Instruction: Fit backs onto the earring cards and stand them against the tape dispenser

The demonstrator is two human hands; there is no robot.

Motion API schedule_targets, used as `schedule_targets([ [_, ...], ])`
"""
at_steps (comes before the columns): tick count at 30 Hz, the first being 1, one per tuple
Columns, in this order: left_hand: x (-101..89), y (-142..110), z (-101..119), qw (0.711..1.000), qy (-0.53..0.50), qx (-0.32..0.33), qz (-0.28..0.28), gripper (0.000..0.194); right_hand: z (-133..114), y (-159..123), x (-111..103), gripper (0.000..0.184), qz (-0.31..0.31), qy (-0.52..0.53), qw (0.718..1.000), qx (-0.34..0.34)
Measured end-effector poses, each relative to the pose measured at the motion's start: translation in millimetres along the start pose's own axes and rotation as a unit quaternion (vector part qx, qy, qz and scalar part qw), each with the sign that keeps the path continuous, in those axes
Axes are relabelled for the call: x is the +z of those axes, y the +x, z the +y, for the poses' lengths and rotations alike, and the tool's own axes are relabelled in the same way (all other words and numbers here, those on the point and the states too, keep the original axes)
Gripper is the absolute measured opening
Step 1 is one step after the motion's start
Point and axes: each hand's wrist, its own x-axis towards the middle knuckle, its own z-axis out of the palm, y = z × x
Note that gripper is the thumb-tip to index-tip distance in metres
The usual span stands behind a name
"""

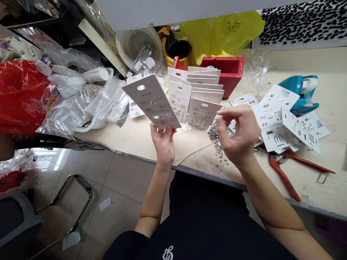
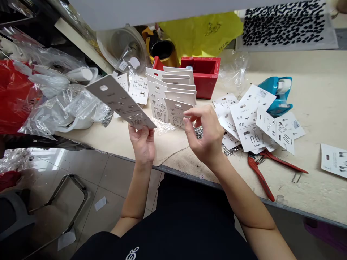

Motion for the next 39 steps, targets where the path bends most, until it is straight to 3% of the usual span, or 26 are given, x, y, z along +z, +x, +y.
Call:
schedule_targets([
  [8, 17.2, -21, 5, 0.998, -0.004, 0.019, -0.06, 0.043, -6, -2, 1, 0.022, -0.076, 0.072, 0.994, 0.019],
  [14, 26.9, -40, 15, 0.993, 0.007, 0.058, -0.107, 0.032, -17, -12, 6, 0.031, -0.121, 0.165, 0.972, 0.113],
  [19, 31.2, -50, 17, 0.988, 0.04, 0.053, -0.141, 0.027, -20, -18, 12, 0.032, -0.116, 0.207, 0.954, 0.186],
  [25, 30.1, -54, 13, 0.984, 0.05, 0.02, -0.167, 0.025, -18, -19, 12, 0.026, -0.156, 0.185, 0.949, 0.202],
  [30, 30.8, -53, 14, 0.98, 0.044, 0.038, -0.19, 0.02, -21, -14, 12, 0.028, -0.161, 0.2, 0.946, 0.2],
  [39, 33.0, -54, 10, 0.986, 0.039, 0.021, -0.159, 0.019, -19, -15, 15, 0.03, -0.186, 0.197, 0.943, 0.193],
])
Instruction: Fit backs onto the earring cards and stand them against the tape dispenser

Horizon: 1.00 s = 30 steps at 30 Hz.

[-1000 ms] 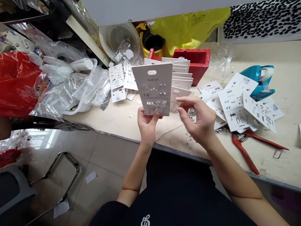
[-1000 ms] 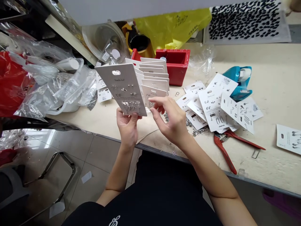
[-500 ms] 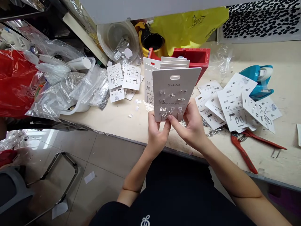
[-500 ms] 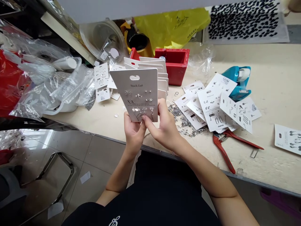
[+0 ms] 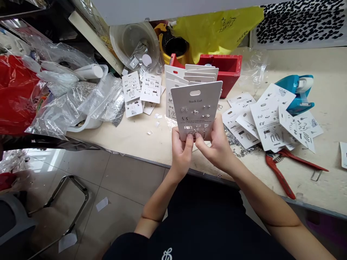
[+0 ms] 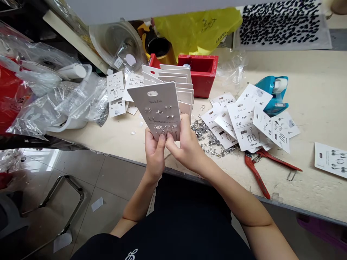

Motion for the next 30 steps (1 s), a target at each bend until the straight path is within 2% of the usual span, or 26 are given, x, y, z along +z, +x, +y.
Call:
schedule_targets([
  [6, 0.7, 2, -1, 0.999, -0.036, -0.003, 0.001, 0.019, 2, -1, 0, 0.03, 0.003, -0.014, 1.0, -0.004],
  [10, -4.8, 4, 0, 1.0, -0.022, -0.015, -0.012, 0.023, 5, -1, 1, 0.031, -0.003, -0.025, 1.0, 0.0],
  [14, -26.5, 9, 0, 0.995, 0.072, -0.009, -0.062, 0.026, 10, -2, 4, 0.032, -0.029, -0.056, 0.998, -0.022],
  [20, -66.3, 23, 0, 0.995, 0.085, 0.044, 0.008, 0.028, 11, -4, 12, 0.018, -0.097, -0.124, 0.983, -0.089],
  [22, -76.8, 31, 3, 0.994, 0.09, 0.049, 0.025, 0.032, 10, -4, 12, 0.016, -0.112, -0.14, 0.979, -0.098],
  [26, -92.1, 60, 7, 0.991, 0.11, 0.046, 0.062, 0.038, 8, -1, 5, 0.03, -0.097, -0.19, 0.972, -0.1],
  [30, -94.2, 97, 2, 0.988, 0.147, 0.026, 0.033, 0.043, 9, 4, -3, 0.021, -0.063, -0.254, 0.957, -0.129],
])
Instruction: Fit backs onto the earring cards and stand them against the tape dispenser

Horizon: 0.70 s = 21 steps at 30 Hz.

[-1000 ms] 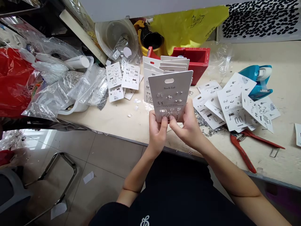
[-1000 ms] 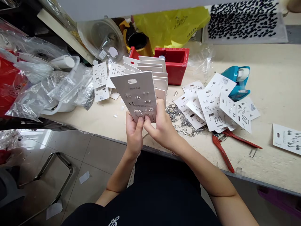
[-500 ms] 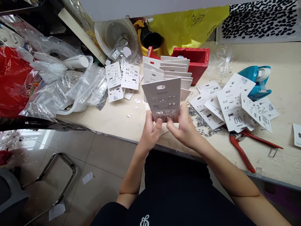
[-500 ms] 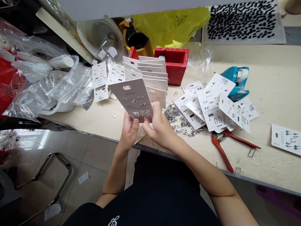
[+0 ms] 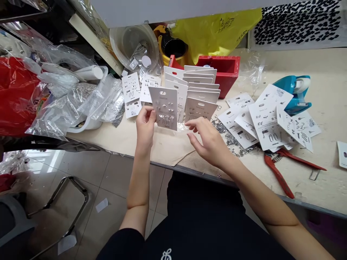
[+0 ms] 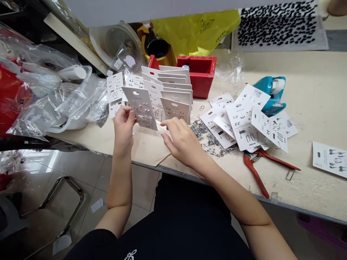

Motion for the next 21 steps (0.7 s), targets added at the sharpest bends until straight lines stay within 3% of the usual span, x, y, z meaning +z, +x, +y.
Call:
schedule_targets([
  [4, 12.6, 23, -10, 0.998, 0.05, -0.016, -0.033, 0.026, 2, 0, 0, 0.02, 0.004, -0.023, 1.0, -0.011],
  [7, 19.3, 26, -16, 0.994, 0.099, -0.011, -0.032, 0.006, 2, -1, 3, 0.021, -0.007, -0.037, 0.999, -0.021],
  [11, 16.5, 19, -12, 0.988, 0.151, -0.008, -0.025, 0.008, 0, -1, 5, 0.022, -0.03, -0.054, 0.998, -0.028],
  [15, -4.2, 27, -1, 0.975, 0.22, 0.024, 0.021, 0.018, -1, -3, 4, 0.022, -0.041, -0.07, 0.996, -0.029],
  [19, -37.8, 49, 3, 0.926, 0.341, 0.087, 0.14, 0.04, 0, -4, 6, 0.021, -0.042, -0.082, 0.995, -0.032],
  [21, -52.4, 60, -1, 0.907, 0.39, 0.066, 0.144, 0.053, 0, -4, 7, 0.02, -0.042, -0.087, 0.995, -0.033],
])
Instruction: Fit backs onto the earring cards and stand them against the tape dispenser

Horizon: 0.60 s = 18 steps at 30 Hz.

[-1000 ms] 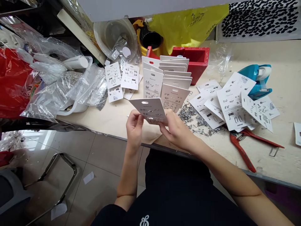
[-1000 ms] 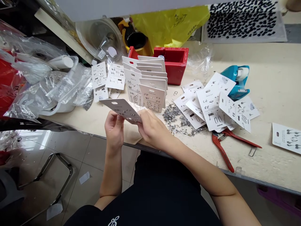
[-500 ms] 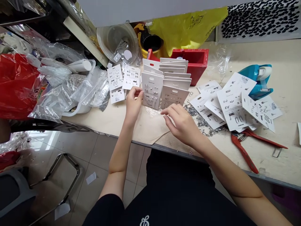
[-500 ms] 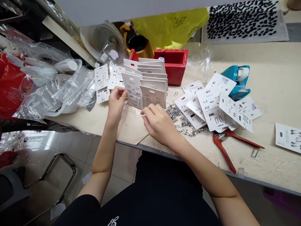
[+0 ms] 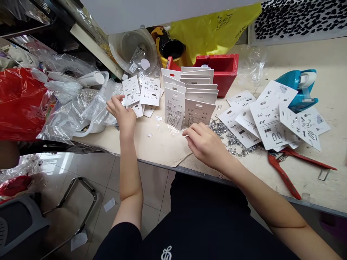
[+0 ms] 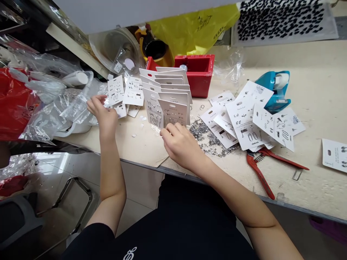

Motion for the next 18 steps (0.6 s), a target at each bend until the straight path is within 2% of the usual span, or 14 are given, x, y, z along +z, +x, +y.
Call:
schedule_targets([
  [2, 0.8, 10, -11, 0.998, 0.043, 0.011, -0.035, 0.052, 0, 0, 1, 0.02, 0.0, -0.004, 1.0, 0.001],
  [5, 4.2, 21, -18, 0.996, 0.056, 0.047, -0.046, 0.023, 1, 1, 1, 0.02, -0.001, -0.006, 1.0, 0.003],
  [8, 1.2, 29, -13, 0.997, 0.054, 0.058, 0.009, 0.01, 2, 1, 0, 0.021, -0.002, 0.0, 1.0, 0.003],
  [12, -17.7, 36, -2, 0.987, 0.027, 0.051, 0.148, 0.007, 2, 2, -1, 0.022, 0.001, 0.02, 1.0, 0.011],
  [14, -29.7, 35, 2, 0.981, -0.015, 0.039, 0.19, 0.005, 2, 2, -1, 0.022, 0.005, 0.041, 0.999, 0.017],
  [15, -35.3, 33, 5, 0.98, -0.055, 0.029, 0.19, 0.006, 1, 2, -1, 0.023, 0.008, 0.055, 0.998, 0.021],
  [18, -47.5, 18, 13, 0.964, -0.225, 0.017, 0.138, 0.024, -1, 3, -4, 0.021, 0.024, 0.107, 0.993, 0.036],
])
